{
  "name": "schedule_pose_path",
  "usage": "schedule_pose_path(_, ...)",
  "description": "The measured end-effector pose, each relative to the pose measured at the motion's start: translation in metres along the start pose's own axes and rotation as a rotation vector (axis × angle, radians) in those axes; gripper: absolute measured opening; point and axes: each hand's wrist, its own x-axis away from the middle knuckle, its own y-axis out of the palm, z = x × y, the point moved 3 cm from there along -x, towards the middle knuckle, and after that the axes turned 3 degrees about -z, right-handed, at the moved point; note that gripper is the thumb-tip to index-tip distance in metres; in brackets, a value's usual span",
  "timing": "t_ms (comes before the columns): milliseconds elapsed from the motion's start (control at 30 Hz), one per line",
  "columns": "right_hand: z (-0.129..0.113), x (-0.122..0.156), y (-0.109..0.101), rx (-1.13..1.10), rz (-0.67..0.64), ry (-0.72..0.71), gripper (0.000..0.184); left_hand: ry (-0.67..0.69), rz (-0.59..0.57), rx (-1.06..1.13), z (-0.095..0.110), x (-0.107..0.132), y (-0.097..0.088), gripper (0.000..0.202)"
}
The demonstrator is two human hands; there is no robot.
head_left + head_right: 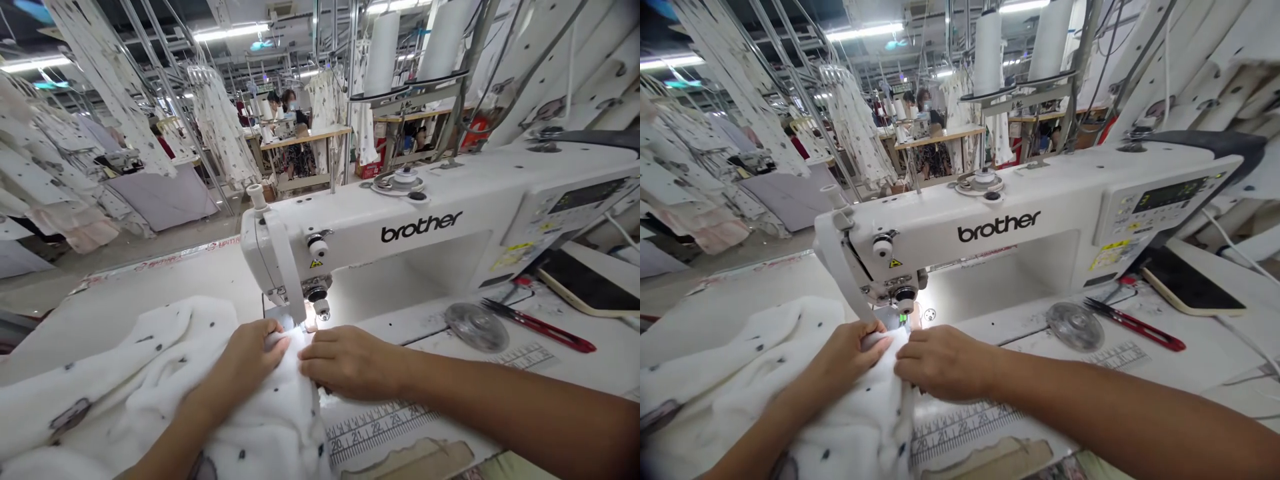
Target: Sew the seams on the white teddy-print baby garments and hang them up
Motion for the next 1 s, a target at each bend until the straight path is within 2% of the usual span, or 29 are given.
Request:
schedule_pose_path(267, 0.005, -0.005, -0.001, 0.040, -0.102, 0.060, 0.020, 0.006, -0.004, -0.011, 0.001, 0.000, 0.002, 0.025)
schedule_pose_path(433, 0.005, -0.008, 0.000, 0.055, -0.202, 0.110, 0.023, 0.029, 0.072, 0.001, -0.001, 0.001, 0.002, 0.017)
schedule_pose_path(667, 0.006, -0.004, 0.000, 0.031, -0.197, 0.166, 0.023, 0.013, 0.117, -0.142, -0.003, -0.004, 0.011, 0.015)
schedule_pose_path(1000, 0.015, 0.000, -0.002, 0.101, -0.111, 0.167, 0.024, 0.011, 0.159, -0.182, 0.006, -0.018, 0.016, 0.015)
